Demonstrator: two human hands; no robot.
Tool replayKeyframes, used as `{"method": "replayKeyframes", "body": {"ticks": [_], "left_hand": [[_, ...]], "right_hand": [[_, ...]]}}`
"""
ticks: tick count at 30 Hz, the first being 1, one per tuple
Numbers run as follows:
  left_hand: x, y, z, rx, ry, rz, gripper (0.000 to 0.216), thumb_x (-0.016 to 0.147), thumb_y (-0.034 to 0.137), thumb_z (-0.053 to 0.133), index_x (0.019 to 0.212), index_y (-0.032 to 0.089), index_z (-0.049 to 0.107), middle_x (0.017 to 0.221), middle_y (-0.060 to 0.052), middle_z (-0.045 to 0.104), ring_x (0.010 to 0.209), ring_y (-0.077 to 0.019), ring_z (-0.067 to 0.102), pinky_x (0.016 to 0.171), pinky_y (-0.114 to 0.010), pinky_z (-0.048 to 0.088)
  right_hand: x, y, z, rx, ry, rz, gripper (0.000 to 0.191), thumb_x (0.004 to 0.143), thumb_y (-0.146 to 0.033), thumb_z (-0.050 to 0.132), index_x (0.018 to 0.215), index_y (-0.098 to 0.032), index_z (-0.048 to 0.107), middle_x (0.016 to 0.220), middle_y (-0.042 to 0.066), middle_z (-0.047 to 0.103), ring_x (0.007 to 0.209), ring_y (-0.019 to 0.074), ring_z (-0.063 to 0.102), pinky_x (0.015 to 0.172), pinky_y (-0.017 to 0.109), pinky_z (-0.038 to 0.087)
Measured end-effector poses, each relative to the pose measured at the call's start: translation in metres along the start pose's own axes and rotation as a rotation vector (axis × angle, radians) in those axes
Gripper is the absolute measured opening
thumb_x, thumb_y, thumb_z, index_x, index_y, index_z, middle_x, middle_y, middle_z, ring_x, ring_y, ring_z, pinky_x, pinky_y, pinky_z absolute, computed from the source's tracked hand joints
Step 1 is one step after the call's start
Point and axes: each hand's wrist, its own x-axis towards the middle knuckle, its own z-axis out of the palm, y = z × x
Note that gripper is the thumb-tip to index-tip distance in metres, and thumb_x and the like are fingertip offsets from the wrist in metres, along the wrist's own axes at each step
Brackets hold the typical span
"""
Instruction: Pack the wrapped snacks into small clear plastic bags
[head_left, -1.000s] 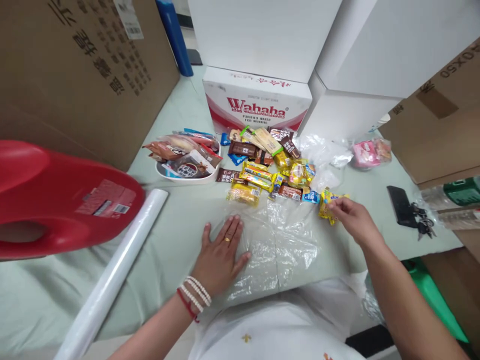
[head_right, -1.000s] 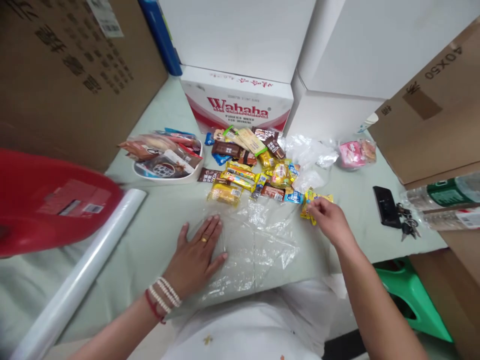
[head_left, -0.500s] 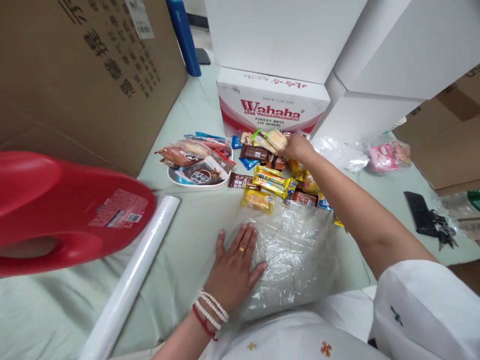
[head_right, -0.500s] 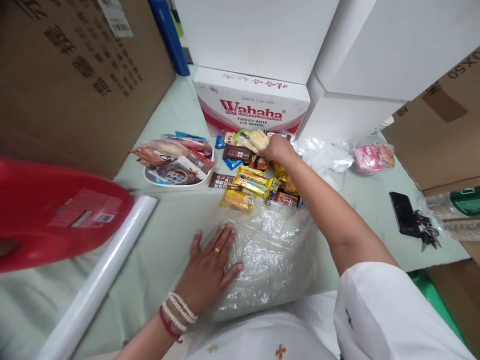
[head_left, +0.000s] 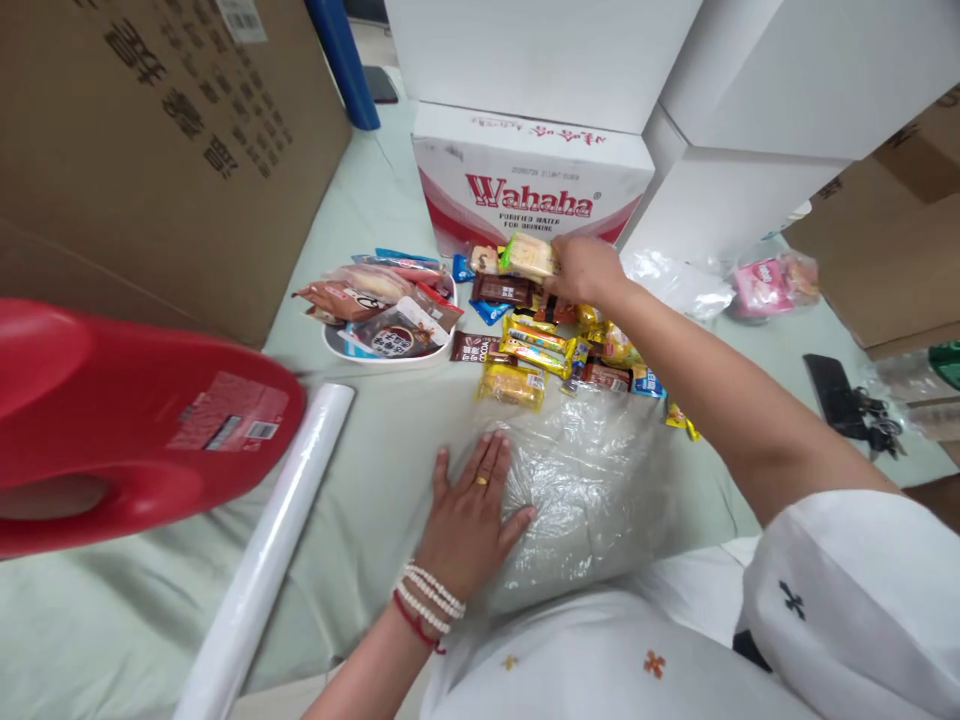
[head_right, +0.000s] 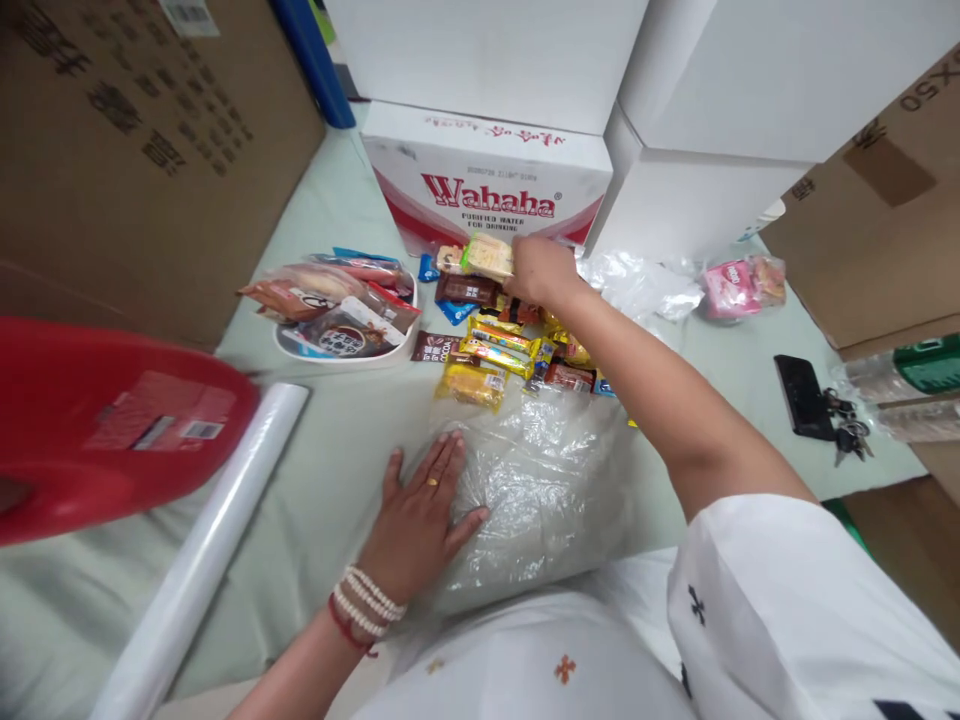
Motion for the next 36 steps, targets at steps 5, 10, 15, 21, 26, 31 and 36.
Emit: {"method": "replayKeyframes", "body": {"ticks": [5, 10, 15, 21, 26, 31, 36], "left_hand": [[-0.008, 0.007, 0.003, 0.007, -0.015, -0.016, 0.074, 0.102, 0.052, 0.045, 0.162, 0.012, 0.032, 0.165, -0.022, 0.036, 0.152, -0.0385, 0.039, 0.126, -0.071, 0.001], [-0.022, 0.017, 0.003, 0.019, -0.019, -0.051, 0.072, 0.102, 0.048, 0.045, 0.163, 0.014, 0.031, 0.163, -0.024, 0.038, 0.149, -0.0394, 0.044, 0.124, -0.074, -0.001], [-0.029, 0.016, 0.005, 0.043, -0.028, -0.072, 0.075, 0.101, 0.049, 0.043, 0.165, 0.015, 0.025, 0.165, -0.024, 0.035, 0.150, -0.0393, 0.042, 0.122, -0.074, -0.004], [-0.029, 0.007, 0.006, 0.054, -0.014, -0.062, 0.077, 0.104, 0.045, 0.040, 0.168, 0.016, 0.010, 0.166, -0.024, 0.034, 0.151, -0.0364, 0.041, 0.124, -0.070, 0.006], [-0.035, 0.002, -0.003, 0.106, 0.066, -0.082, 0.082, 0.101, 0.041, 0.047, 0.168, 0.020, 0.005, 0.164, -0.024, 0.038, 0.150, -0.0378, 0.043, 0.125, -0.067, 0.006], [-0.057, -0.008, -0.026, -0.048, 0.075, 0.129, 0.079, 0.096, 0.025, 0.048, 0.167, 0.026, 0.013, 0.162, -0.018, 0.045, 0.152, -0.0318, 0.042, 0.128, -0.062, 0.014], [-0.071, -0.020, -0.035, -0.184, -0.140, 0.339, 0.078, 0.093, 0.046, 0.059, 0.161, 0.021, 0.031, 0.166, -0.021, 0.037, 0.155, -0.0345, 0.035, 0.129, -0.062, 0.016]], "right_hand": [[-0.122, 0.000, -0.030, 0.203, -0.135, -0.150, 0.040, 0.086, -0.045, 0.070, 0.117, -0.021, 0.065, 0.107, 0.009, 0.072, 0.091, 0.0269, 0.065, 0.076, 0.033, 0.046], [-0.231, -0.004, 0.012, 0.159, -0.421, -0.269, 0.044, 0.088, -0.037, 0.068, 0.128, -0.022, 0.062, 0.116, 0.010, 0.069, 0.089, 0.0257, 0.068, 0.071, 0.032, 0.045], [-0.264, 0.019, 0.032, 0.081, -0.373, -0.066, 0.050, 0.093, -0.037, 0.061, 0.139, -0.019, 0.053, 0.127, 0.014, 0.065, 0.093, 0.0269, 0.070, 0.069, 0.032, 0.044], [-0.261, -0.001, 0.020, 0.131, -0.339, -0.220, 0.038, 0.092, -0.035, 0.064, 0.127, -0.021, 0.057, 0.119, 0.012, 0.066, 0.094, 0.0274, 0.070, 0.071, 0.032, 0.047], [-0.256, -0.012, 0.037, 0.190, -0.376, -0.309, 0.054, 0.091, -0.030, 0.067, 0.141, -0.017, 0.052, 0.138, 0.017, 0.058, 0.100, 0.0292, 0.071, 0.078, 0.036, 0.054], [-0.302, 0.035, 0.035, 0.487, -0.253, -0.414, 0.068, 0.097, -0.051, 0.065, 0.156, -0.026, 0.042, 0.157, 0.018, 0.043, 0.121, 0.0313, 0.063, 0.097, 0.044, 0.054], [-0.358, 0.064, 0.066, 0.516, -0.239, -0.559, 0.059, 0.094, -0.052, 0.070, 0.144, -0.022, 0.059, 0.151, 0.020, 0.052, 0.138, 0.0363, 0.047, 0.114, 0.058, 0.040]]}}
